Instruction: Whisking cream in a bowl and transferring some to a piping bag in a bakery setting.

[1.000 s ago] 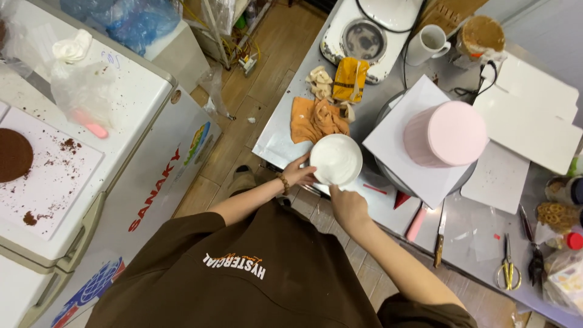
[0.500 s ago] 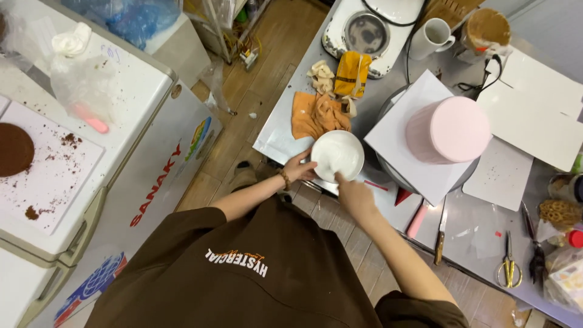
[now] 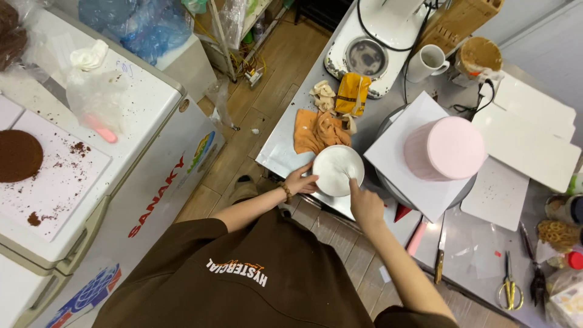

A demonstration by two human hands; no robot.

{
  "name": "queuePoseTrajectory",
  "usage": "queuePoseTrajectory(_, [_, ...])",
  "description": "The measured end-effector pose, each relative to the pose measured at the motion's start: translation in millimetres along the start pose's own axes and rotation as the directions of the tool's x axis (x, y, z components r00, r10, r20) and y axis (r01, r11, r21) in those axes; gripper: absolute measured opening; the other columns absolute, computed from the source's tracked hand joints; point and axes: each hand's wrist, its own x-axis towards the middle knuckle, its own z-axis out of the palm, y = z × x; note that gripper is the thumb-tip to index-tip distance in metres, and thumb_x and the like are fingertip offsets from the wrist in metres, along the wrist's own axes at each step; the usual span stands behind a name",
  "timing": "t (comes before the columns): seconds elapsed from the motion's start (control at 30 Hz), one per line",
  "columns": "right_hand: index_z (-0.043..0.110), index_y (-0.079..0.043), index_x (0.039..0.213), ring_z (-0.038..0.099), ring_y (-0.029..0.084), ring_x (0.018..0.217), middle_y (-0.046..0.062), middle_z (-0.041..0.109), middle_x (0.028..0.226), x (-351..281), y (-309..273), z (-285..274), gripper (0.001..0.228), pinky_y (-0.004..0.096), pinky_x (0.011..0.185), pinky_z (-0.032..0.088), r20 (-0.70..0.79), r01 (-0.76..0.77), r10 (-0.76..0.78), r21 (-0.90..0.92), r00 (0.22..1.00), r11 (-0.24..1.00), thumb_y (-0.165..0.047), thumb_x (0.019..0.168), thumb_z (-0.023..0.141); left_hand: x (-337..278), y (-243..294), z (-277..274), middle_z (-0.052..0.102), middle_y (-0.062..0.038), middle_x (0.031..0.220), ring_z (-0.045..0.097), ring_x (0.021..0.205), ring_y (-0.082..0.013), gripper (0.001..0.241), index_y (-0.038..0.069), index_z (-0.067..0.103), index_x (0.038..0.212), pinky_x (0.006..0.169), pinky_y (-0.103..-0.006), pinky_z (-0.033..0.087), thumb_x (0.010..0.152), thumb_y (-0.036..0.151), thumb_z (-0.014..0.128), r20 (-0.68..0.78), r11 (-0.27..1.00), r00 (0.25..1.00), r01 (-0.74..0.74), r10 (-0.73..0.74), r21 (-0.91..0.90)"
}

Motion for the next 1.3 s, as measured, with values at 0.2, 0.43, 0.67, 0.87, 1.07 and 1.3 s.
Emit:
queuePoseTrajectory(0.2, [0.048, -0.012, 0.140, 0.073, 0.040, 0.067, 0.022, 0.071, 0.074, -4.0, -6.2, 9.1, 0.050, 0.051, 0.056, 0.058, -0.027, -0.016, 0.019, 0.106, 0.999, 0.994, -0.013, 0.091, 0.059, 8.3, -15.4, -6.0, 0.072, -0.014, 0.114, 0.076, 0.086, -0.0238, 0.088, 0.019, 0.026, 0.164, 0.078, -0.0363, 0.065, 0.091, 0.029, 0.074, -0.005, 1.000, 1.000, -0.012, 0.012, -0.010])
queuePoseTrajectory(0.43, [0.050, -0.018, 0.138, 0.071, 0.043, 0.076, 0.023, 0.074, 0.084, -11.0, -20.4, -13.1, 0.045, 0.054, 0.065, 0.055, 0.075, -0.138, 0.122, 0.272, 0.990, 0.952, -0.036, 0.098, 0.064, 10.0, -15.0, -2.7, 0.071, -0.014, 0.114, 0.077, 0.083, -0.0222, 0.085, 0.023, 0.027, 0.162, 0.074, -0.0346, 0.064, 0.090, 0.027, 0.073, 0.005, 0.999, 1.000, -0.006, 0.006, -0.052])
queuePoseTrajectory(0.67, [0.040, -0.005, 0.152, 0.075, 0.023, 0.115, 0.011, 0.069, 0.137, -56.5, -4.0, -30.9, 0.070, 0.038, 0.092, 0.065, -0.001, -0.044, -0.090, 0.865, 0.996, -0.500, -0.024, 0.091, 0.068, 2.2, -30.8, -18.1, 0.071, -0.019, 0.109, 0.073, 0.078, -0.0213, 0.079, 0.016, 0.035, 0.164, 0.070, -0.0350, 0.063, 0.095, 0.023, 0.073, -0.058, 0.994, 0.993, -0.102, 0.101, -0.027])
queuePoseTrajectory(0.87, [0.065, 0.001, 0.124, 0.070, 0.016, 0.092, 0.014, 0.069, 0.108, -30.4, -37.4, 12.8, 0.041, 0.032, 0.074, 0.063, -0.134, 0.155, 0.396, 0.988, 0.909, -0.021, -0.012, 0.088, 0.079, -26.2, -12.8, -33.0, 0.071, -0.011, 0.115, 0.075, 0.088, -0.0195, 0.081, 0.020, 0.026, 0.163, 0.080, -0.0349, 0.063, 0.094, 0.027, 0.068, -0.020, 1.000, 1.000, -0.006, 0.007, 0.025])
queuePoseTrajectory(1.07, [0.068, 0.000, 0.103, 0.074, 0.010, 0.072, 0.004, 0.072, 0.081, -33.6, -41.5, -29.6, 0.013, 0.025, 0.065, 0.056, -0.293, 0.192, 0.337, 0.933, 0.895, 0.303, -0.011, 0.098, 0.070, -29.6, -8.6, -39.9, 0.069, -0.010, 0.126, 0.073, 0.102, -0.0214, 0.083, 0.018, 0.026, 0.163, 0.087, -0.0374, 0.063, 0.094, 0.034, 0.070, -0.023, 0.992, 0.999, -0.025, 0.028, 0.126])
queuePoseTrajectory(1.3, [0.066, 0.001, 0.093, 0.072, 0.018, 0.071, 0.011, 0.070, 0.079, -46.3, -42.6, 7.7, 0.012, 0.029, 0.065, 0.054, -0.375, 0.120, 0.417, 0.845, 0.828, 0.521, -0.011, 0.097, 0.067, -18.5, -22.5, -46.9, 0.072, -0.017, 0.120, 0.073, 0.101, -0.0209, 0.083, 0.006, 0.024, 0.163, 0.089, -0.0374, 0.062, 0.097, 0.029, 0.069, 0.011, 0.986, 0.996, -0.094, 0.094, 0.139])
